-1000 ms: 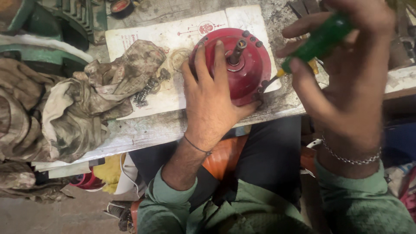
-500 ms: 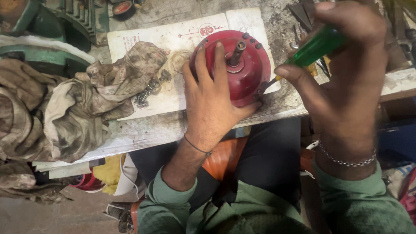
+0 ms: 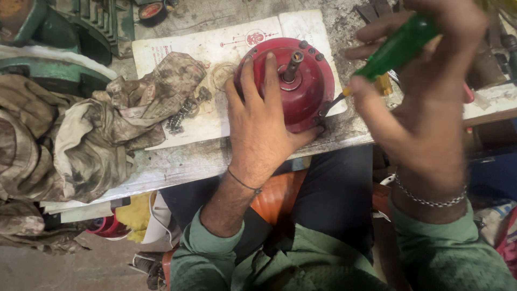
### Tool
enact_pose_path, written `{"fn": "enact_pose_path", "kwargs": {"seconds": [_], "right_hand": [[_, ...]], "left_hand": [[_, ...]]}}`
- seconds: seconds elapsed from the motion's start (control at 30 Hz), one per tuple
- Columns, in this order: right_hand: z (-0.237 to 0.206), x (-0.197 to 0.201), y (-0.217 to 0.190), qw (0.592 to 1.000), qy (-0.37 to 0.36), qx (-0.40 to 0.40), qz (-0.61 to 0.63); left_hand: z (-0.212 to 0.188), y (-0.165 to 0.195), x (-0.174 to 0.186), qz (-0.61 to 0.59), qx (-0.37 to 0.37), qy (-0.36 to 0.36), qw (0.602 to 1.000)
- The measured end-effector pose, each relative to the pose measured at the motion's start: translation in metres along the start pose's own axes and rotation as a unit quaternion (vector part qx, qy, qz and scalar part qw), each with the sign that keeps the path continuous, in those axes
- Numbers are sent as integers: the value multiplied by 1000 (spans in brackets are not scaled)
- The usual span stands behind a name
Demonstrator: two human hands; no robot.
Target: The person unscrews screws from a red motor end cover with a screwdriver, removes the cover, and lifts out the rotor and stator assembly. They wipe the components with a rag, tap the housing with a hammer, and reposition the parts on the workbench.
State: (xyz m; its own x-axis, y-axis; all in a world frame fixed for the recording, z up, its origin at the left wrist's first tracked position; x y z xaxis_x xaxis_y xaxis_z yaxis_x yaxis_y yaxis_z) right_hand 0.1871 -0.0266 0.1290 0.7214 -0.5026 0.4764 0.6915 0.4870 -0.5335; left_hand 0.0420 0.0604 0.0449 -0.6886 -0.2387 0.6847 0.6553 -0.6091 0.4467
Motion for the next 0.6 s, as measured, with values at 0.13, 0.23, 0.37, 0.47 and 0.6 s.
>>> {"fn": "enact_pose_path", "kwargs": {"seconds": [0.13,0.23,0.37,0.47,0.6], "right_hand": [[0,0,0,1000,3,5,-5],[0,0,0,1000,4,5,-8],[0,1,-1,1000,6,6,-11],[0,2,-1,1000,7,6,-11],[0,2,0,1000,9,7,-15]], "left_hand": [[0,1,1,-3,-7,10,1000],[0,1,2,-2,-7,12,1000],[0,1,1,0,-7,7,1000],[0,1,0,1,-4,-1,1000],[0,1,0,6,-8,0,1000]]}}
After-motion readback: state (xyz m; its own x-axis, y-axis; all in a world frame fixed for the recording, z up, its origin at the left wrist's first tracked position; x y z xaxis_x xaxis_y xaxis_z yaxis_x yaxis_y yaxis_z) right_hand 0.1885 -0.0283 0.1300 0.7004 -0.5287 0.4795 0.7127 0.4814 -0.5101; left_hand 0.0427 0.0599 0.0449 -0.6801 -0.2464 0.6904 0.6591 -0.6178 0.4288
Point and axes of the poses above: each hand's wrist, its own z-axis towards the middle knuckle, its own x-axis out of the back of the hand, y = z × x, the point moved 9 cm from there along z, towards the middle knuckle, and after that the axes turned 7 degrees about y, right-handed, at the moved point
